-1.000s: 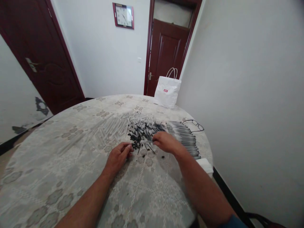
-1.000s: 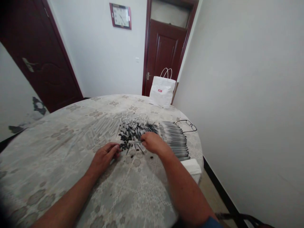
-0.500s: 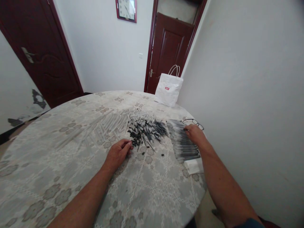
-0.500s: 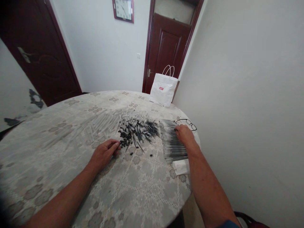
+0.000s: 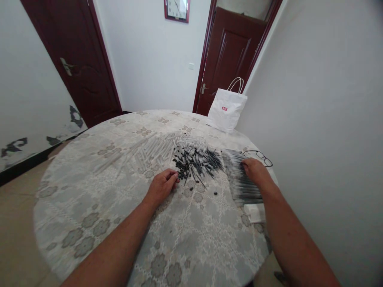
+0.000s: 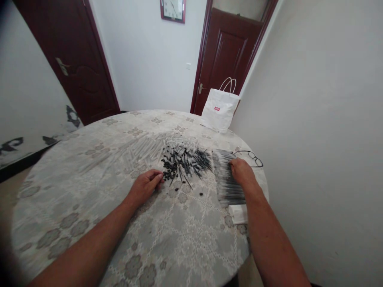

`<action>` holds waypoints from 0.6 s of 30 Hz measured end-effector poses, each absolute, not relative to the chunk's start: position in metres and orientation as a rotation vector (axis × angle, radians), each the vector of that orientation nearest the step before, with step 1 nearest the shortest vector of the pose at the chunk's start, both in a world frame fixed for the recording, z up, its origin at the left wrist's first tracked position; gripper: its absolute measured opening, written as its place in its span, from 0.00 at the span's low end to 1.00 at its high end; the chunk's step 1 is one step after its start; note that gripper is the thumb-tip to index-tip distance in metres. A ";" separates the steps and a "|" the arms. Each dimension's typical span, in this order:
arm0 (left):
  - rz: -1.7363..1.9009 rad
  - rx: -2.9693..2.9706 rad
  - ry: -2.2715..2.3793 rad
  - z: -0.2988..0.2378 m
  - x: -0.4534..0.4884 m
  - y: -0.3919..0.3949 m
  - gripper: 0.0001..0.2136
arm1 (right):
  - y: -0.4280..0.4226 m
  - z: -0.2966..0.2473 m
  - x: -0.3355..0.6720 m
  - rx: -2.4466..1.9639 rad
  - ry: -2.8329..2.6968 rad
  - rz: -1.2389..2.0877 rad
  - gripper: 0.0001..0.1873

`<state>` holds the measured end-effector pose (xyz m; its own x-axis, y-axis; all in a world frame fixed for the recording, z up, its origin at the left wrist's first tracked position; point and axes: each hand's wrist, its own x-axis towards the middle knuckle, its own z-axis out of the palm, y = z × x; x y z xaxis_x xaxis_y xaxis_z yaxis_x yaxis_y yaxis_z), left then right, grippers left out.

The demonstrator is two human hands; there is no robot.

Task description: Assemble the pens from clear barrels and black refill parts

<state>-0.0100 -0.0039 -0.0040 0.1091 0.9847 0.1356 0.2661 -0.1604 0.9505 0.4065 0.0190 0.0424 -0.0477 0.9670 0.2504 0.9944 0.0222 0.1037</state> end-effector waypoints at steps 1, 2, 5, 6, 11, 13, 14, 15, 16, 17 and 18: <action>1.110 1.562 1.265 -0.004 -0.010 -0.004 0.14 | 0.019 0.043 0.405 -2.082 -2.153 -0.397 0.17; 1.112 1.562 1.265 -0.004 -0.009 -0.004 0.14 | 0.018 0.044 0.402 -2.064 -2.135 -0.420 0.17; 1.110 1.570 1.258 -0.004 -0.008 -0.004 0.13 | 0.014 0.054 0.379 -1.958 -2.110 -0.436 0.16; 1.114 1.562 1.258 -0.004 -0.008 -0.004 0.13 | 0.013 0.058 0.366 -1.918 -2.128 -0.397 0.16; 1.153 1.484 1.264 -0.005 -0.009 -0.004 0.14 | 0.007 0.072 0.290 -1.742 -2.376 -0.035 0.15; 1.161 1.444 1.274 -0.006 -0.008 -0.004 0.14 | 0.007 0.070 0.263 -1.756 -2.487 0.103 0.14; 1.166 1.422 1.279 -0.006 -0.008 -0.005 0.14 | 0.008 0.068 0.252 -1.768 -2.515 0.148 0.14; 1.175 1.402 1.285 -0.006 -0.008 -0.005 0.14 | 0.009 0.065 0.242 -1.776 -2.525 0.173 0.14; 1.186 1.391 1.293 -0.006 -0.007 -0.005 0.14 | 0.011 0.062 0.232 -1.775 -2.528 0.183 0.14; 1.204 1.391 1.305 -0.006 -0.007 -0.006 0.14 | 0.013 0.059 0.224 -1.765 -2.524 0.180 0.14; 1.229 1.400 1.323 -0.006 -0.008 -0.006 0.13 | 0.015 0.056 0.216 -1.748 -2.522 0.172 0.15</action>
<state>-0.0075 -0.0056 -0.0057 -0.0337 0.9936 0.1081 0.1805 -0.1003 0.9784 0.2155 0.0151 0.0561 -0.3516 0.9361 -0.0077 0.9285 0.3477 -0.1302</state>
